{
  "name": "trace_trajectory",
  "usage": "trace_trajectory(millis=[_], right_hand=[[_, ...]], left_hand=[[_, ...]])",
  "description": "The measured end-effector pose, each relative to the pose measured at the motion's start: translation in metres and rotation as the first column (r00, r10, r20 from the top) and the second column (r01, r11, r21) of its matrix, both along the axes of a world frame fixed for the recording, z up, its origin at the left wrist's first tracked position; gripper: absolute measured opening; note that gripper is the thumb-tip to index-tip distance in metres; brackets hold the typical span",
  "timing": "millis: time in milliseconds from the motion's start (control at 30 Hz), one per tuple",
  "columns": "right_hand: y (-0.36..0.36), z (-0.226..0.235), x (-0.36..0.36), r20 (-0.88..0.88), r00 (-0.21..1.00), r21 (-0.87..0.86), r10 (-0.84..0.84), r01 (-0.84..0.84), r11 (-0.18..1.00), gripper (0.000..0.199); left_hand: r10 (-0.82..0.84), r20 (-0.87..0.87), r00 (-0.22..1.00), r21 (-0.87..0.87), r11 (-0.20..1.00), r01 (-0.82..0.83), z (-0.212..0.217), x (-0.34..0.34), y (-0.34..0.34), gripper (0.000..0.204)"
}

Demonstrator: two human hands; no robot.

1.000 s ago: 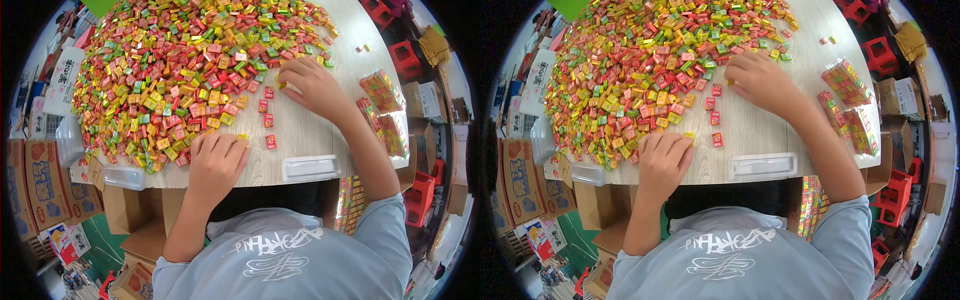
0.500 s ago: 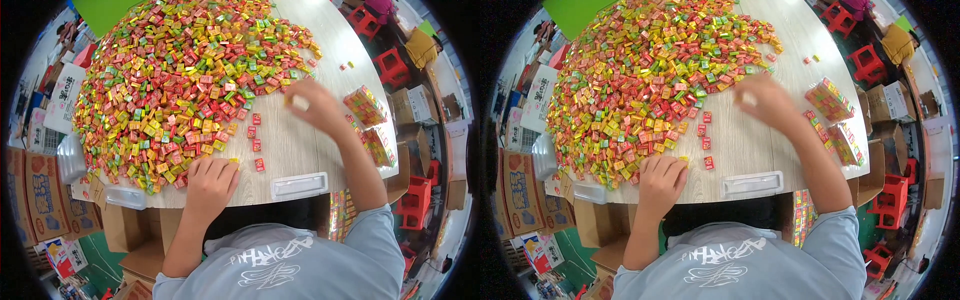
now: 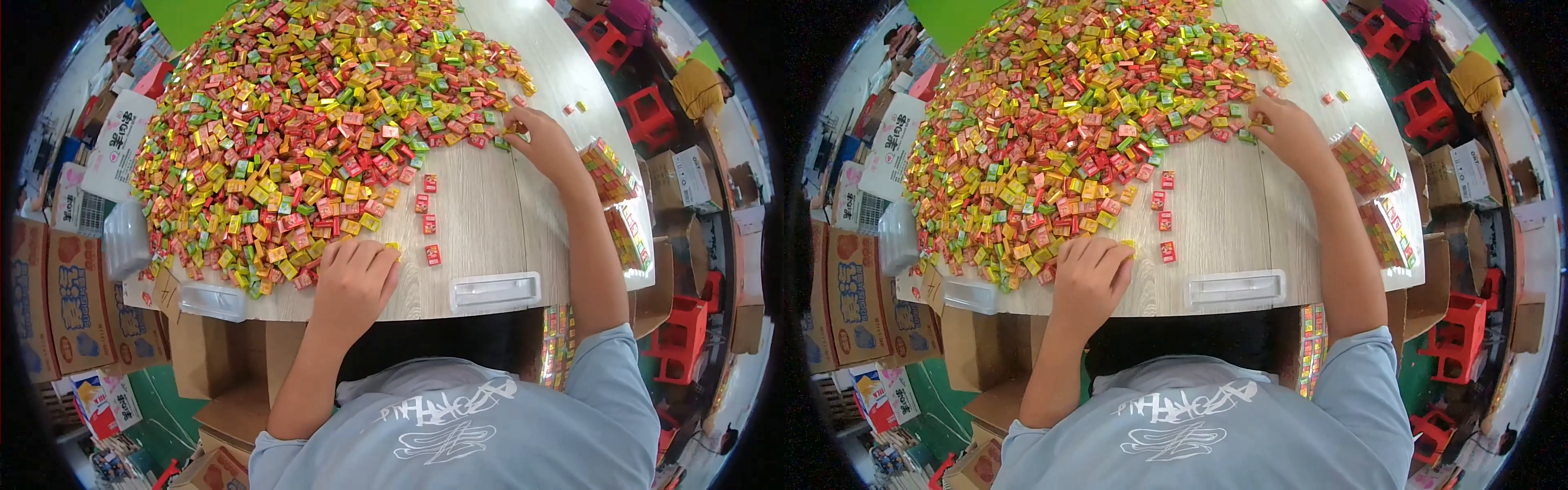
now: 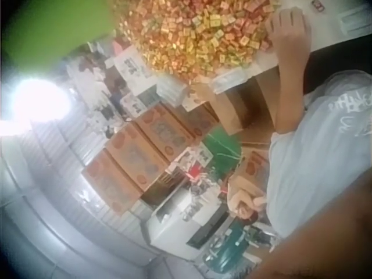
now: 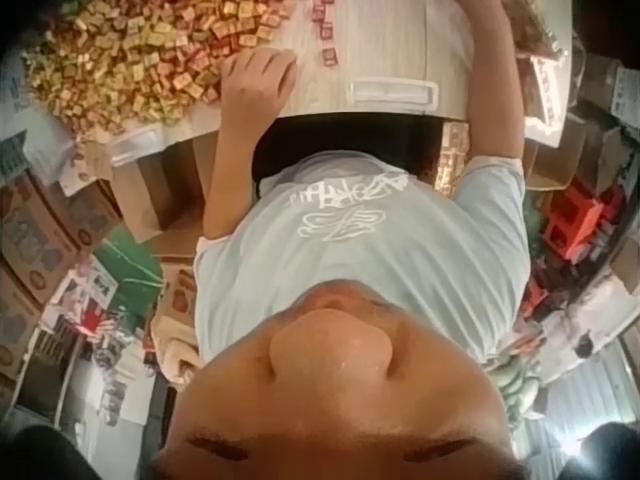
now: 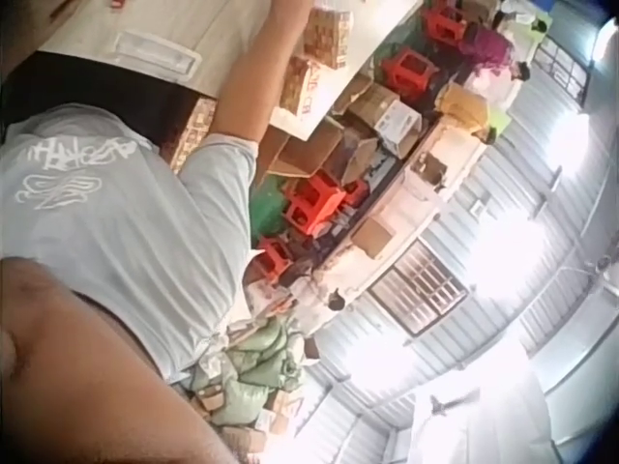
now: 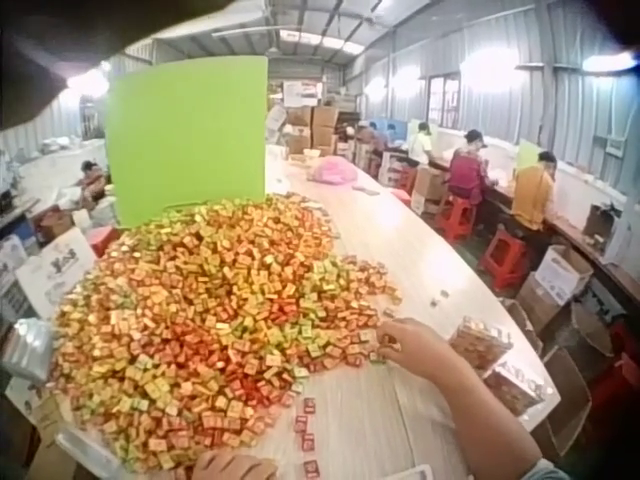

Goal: Sorting and arranging a large pile of small colorful packets into organized rows on a table.

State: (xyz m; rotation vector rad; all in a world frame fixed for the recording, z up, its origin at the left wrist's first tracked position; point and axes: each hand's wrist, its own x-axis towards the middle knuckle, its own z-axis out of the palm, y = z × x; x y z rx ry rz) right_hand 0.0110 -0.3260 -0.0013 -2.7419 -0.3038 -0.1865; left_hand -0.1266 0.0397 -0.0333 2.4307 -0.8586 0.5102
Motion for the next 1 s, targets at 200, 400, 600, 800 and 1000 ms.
trace_trajectory(millis=[200,400,600,800,1000], right_hand=[[0.002,-0.004,0.009,0.007,0.999,0.008,0.033,-0.033,0.999,0.02],[0.001,-0.009,0.01,0.046,0.999,-0.07,0.025,-0.021,0.997,0.023],[0.006,-0.003,0.002,0.101,0.991,-0.003,0.089,-0.089,0.996,0.025],[0.071,-0.002,-0.042,0.096,0.916,0.155,0.389,-0.4,0.903,0.025],[0.068,-0.02,-0.041,0.105,0.91,0.234,0.401,-0.415,0.879,0.021]], left_hand=[[0.003,0.006,1.0,0.004,1.0,-0.003,-0.002,0.0,0.0,0.018],[-0.002,0.0,1.0,0.007,1.0,0.002,-0.001,0.0,0.001,0.016],[0.012,0.0,1.0,0.017,1.0,-0.012,-0.007,0.001,0.001,0.015],[0.004,0.008,1.0,0.011,1.0,-0.004,-0.006,-0.002,0.004,0.015],[-0.002,0.007,1.0,-0.007,1.0,0.003,-0.006,-0.001,0.001,0.016]])
